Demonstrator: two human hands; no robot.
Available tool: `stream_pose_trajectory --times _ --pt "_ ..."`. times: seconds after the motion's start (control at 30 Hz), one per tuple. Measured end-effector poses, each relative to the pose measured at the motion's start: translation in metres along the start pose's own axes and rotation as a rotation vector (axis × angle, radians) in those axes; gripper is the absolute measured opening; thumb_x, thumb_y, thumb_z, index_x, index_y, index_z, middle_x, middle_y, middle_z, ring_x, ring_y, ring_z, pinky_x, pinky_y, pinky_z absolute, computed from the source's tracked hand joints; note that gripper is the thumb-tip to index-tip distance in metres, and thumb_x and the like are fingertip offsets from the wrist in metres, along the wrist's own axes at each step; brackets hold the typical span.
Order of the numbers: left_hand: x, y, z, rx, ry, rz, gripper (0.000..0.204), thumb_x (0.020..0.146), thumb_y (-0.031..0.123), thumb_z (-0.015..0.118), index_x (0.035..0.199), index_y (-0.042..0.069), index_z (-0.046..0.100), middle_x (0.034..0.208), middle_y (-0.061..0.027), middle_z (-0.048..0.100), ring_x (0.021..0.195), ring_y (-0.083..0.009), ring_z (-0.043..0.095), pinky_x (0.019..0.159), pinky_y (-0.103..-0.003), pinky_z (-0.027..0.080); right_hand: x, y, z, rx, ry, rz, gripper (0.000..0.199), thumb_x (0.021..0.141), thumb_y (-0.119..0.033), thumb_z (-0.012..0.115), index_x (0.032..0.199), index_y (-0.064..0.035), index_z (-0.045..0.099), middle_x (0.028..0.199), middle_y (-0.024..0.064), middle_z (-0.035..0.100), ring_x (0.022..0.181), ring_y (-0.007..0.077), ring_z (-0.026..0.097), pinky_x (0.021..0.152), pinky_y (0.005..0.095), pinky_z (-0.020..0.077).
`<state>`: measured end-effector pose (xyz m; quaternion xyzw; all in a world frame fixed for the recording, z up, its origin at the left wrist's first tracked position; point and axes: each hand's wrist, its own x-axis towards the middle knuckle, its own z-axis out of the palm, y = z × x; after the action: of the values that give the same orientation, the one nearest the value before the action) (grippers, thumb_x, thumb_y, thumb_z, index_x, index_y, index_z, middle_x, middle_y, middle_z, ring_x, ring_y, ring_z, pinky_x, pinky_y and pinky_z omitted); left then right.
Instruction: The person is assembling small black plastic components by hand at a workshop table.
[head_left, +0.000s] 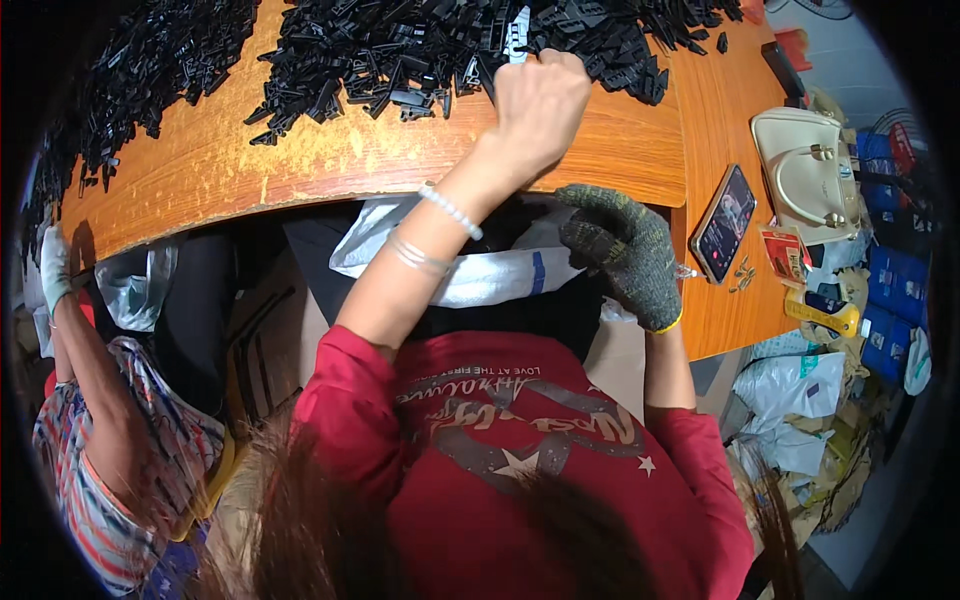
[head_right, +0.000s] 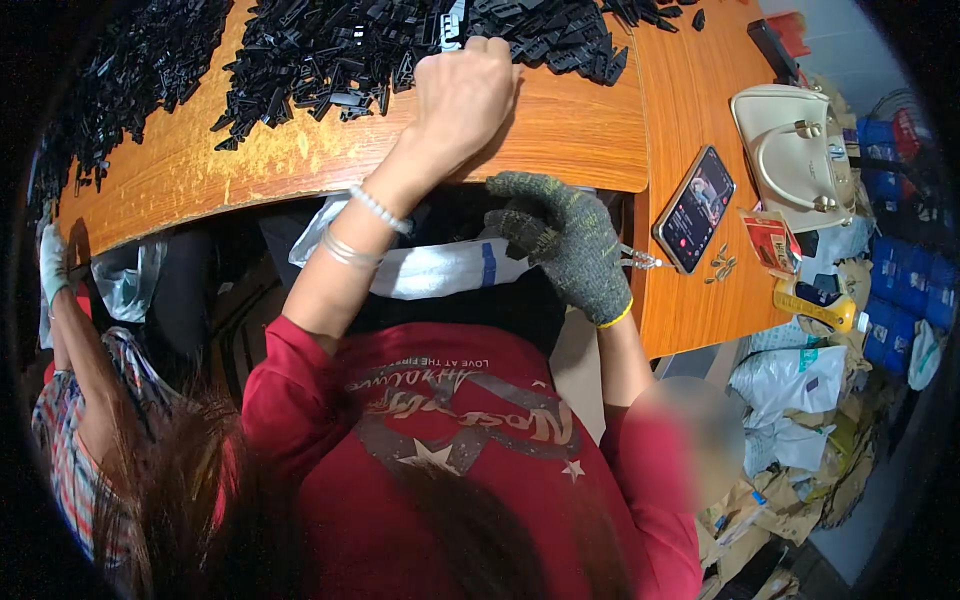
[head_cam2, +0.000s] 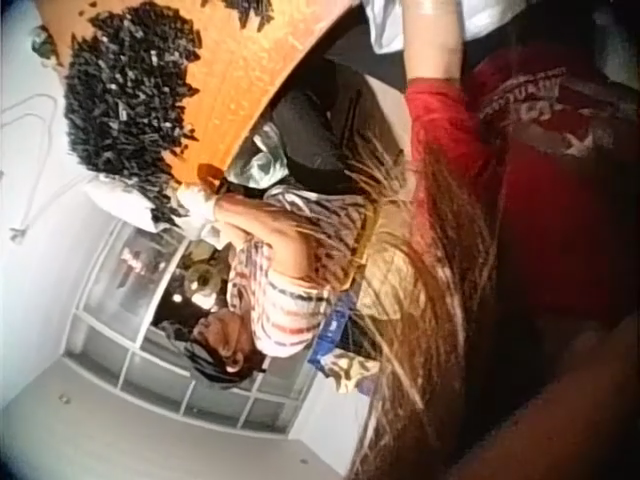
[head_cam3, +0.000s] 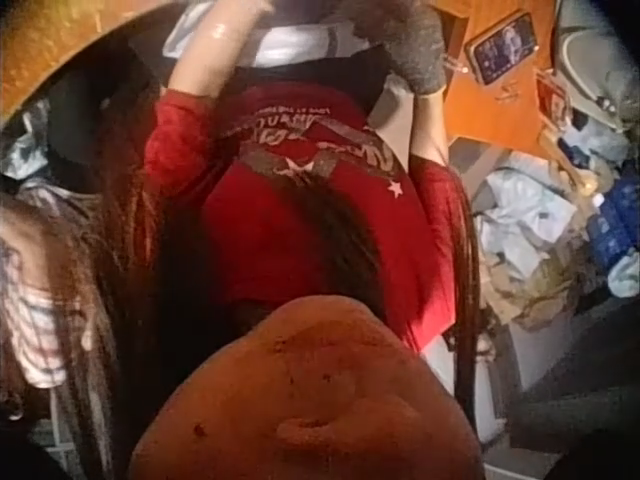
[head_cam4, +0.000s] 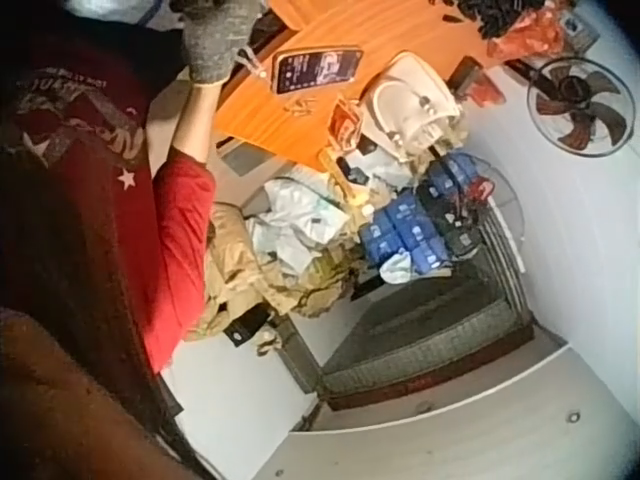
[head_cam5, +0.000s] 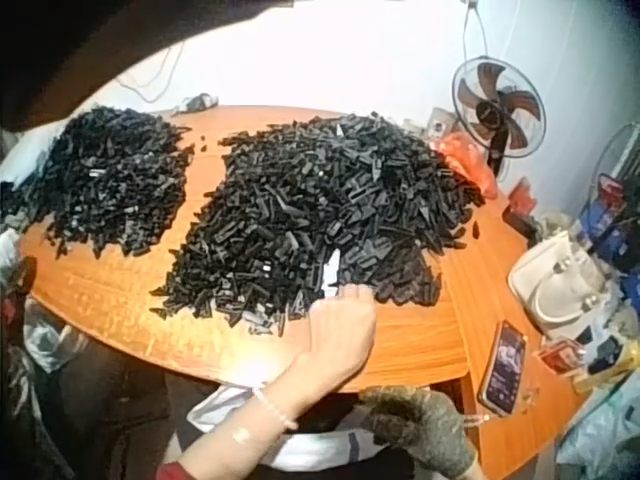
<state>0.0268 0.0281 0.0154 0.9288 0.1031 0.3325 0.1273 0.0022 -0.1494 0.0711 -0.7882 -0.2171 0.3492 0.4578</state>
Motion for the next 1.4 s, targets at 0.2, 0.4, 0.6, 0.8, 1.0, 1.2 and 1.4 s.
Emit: stream_pose_trajectory --times 0.2,0.4,0.6,0.8,1.0,1.2,1.4 --pt "0.009 0.000 0.010 0.018 0.022 0.109 0.004 0.068 0.004 0.061 0.070 0.001 0.059 0.065 -0.0159 0.063 0.054 -0.0254 0.065 0.043 -0.033 0.047 0.001 0.007 -0.007 0.174 0.097 0.079 0.024 0.090 -0.009 0.061 0.112 -0.0008 0.065 0.079 0.0034 0.065 0.061 0.0091 0.058 0.055 0.0224 0.0469" --pt "0.004 -0.006 0.009 0.034 0.047 0.123 0.005 0.068 0.003 0.060 0.068 0.000 0.057 0.061 -0.0165 0.060 0.053 -0.0259 0.065 0.042 -0.034 0.046 0.021 0.021 -0.005 -0.009 0.245 -0.247 0.024 0.092 -0.012 0.056 0.110 0.0007 0.066 0.095 0.0074 0.065 0.069 0.0114 0.062 0.059 0.0246 0.0502" --pt "-0.032 0.002 -0.009 -0.184 -0.021 0.005 0.019 0.085 0.015 0.058 0.070 0.005 0.052 0.058 -0.0141 0.058 0.047 -0.0285 0.060 0.042 -0.039 0.042 0.044 0.014 -0.006 0.227 0.184 -0.236 0.034 0.086 -0.010 0.061 0.119 -0.0010 0.060 0.108 0.0115 0.066 0.086 0.0193 0.069 0.067 0.0302 0.0553" --pt "-0.060 0.031 -0.019 -0.238 0.130 -0.097 0.014 0.083 0.017 0.063 0.075 0.007 0.058 0.064 -0.0099 0.060 0.049 -0.0281 0.058 0.047 -0.039 0.042 0.074 0.027 -0.010 -0.766 0.411 -0.799 0.033 0.077 -0.012 0.063 0.109 -0.0042 0.064 0.109 0.0159 0.065 0.100 0.0340 0.062 0.087 0.0396 0.0490" --pt "-0.059 -0.016 -0.031 -0.323 0.270 -0.174 0.006 0.082 0.006 0.058 0.084 0.001 0.059 0.073 -0.0140 0.061 0.057 -0.0298 0.061 0.048 -0.036 0.046 0.064 -0.004 0.006 0.491 0.277 0.003 0.026 0.091 -0.016 0.061 0.110 0.0011 0.065 0.085 0.0073 0.064 0.060 0.0079 0.058 0.043 0.0202 0.0386" --pt "-0.042 -0.047 -0.045 -0.052 0.196 -0.256 0.022 0.082 0.021 0.070 0.094 0.004 0.065 0.085 -0.0114 0.060 0.068 -0.0311 0.062 0.058 -0.037 0.049 0.060 0.002 -0.003 0.552 0.224 -0.059 0.029 0.092 -0.016 0.059 0.113 0.0036 0.063 0.086 0.0088 0.064 0.066 0.0107 0.060 0.045 0.0173 0.0392" --pt "-0.038 -0.051 -0.041 0.031 0.086 -0.182 0.017 0.081 0.018 0.068 0.085 0.002 0.065 0.085 -0.0102 0.060 0.065 -0.0302 0.063 0.057 -0.038 0.048 0.063 0.018 -0.010 0.304 0.162 -0.324 0.032 0.091 -0.017 0.058 0.113 0.0054 0.061 0.093 0.0131 0.066 0.074 0.0159 0.064 0.050 0.0225 0.0473"
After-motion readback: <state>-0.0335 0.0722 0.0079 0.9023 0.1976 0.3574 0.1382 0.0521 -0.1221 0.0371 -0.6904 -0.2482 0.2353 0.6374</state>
